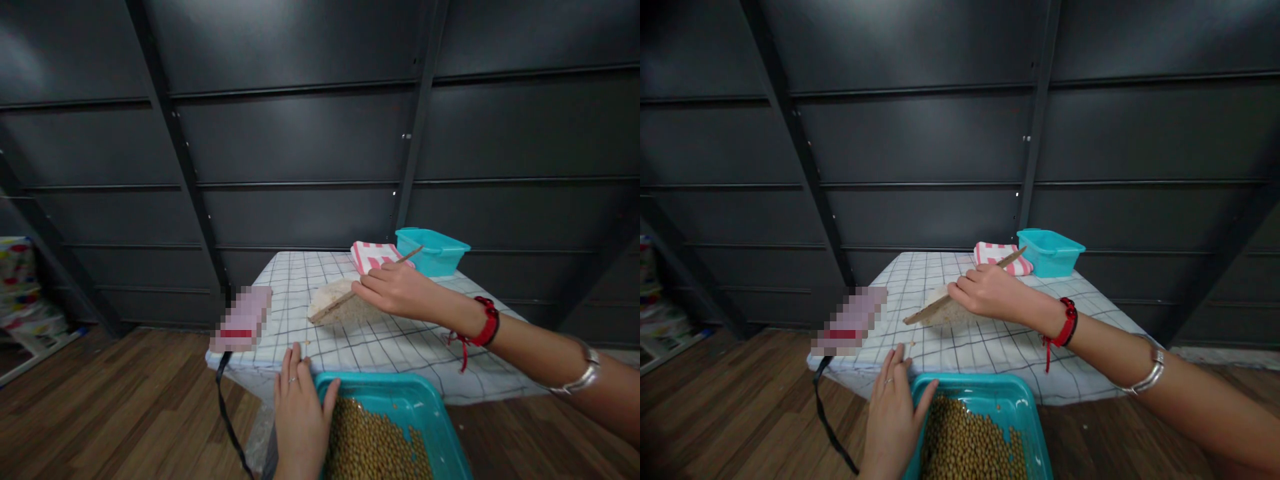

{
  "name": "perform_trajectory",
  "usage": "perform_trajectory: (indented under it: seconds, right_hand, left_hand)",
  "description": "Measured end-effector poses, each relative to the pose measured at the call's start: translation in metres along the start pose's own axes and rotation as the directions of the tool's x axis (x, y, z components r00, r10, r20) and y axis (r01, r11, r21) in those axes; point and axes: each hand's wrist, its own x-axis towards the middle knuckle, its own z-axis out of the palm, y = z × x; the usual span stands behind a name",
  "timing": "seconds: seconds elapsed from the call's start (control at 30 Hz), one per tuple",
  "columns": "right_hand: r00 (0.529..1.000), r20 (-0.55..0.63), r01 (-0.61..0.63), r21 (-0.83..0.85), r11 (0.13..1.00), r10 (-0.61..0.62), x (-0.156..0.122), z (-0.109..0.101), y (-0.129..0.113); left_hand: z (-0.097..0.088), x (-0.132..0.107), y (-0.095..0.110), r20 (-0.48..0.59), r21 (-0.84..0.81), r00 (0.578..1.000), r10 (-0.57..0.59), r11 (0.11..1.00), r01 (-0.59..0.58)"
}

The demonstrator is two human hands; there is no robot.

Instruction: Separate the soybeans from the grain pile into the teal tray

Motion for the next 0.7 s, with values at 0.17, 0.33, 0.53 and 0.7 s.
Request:
perform_trajectory:
  seconds: [0.17,0.33,0.53,0.7]
  right_hand:
    - [0.998,-0.066,-0.013,-0.011,1.0,0.012,0.001,-0.004,0.003]
    - [0.999,-0.035,-0.028,-0.009,1.0,0.028,0.011,0.001,-0.002]
    - [1.0,0.009,0.019,0.025,1.0,-0.019,0.012,0.004,-0.003]
    - [0.998,-0.017,0.062,0.03,0.998,-0.061,-0.001,0.0,0.005]
  left_hand:
    - [0.001,0.0,0.0,0.003,0.004,1.0,0.004,1.0,-0.004]
    - [0.001,-0.001,0.001,0.015,0.014,1.0,0.012,1.0,-0.013]
    - [0.001,-0.001,0.002,0.006,0.008,1.0,0.009,1.0,-0.009]
    - [0.001,0.0,0.0,-0.004,0.024,1.0,0.017,1.0,-0.017]
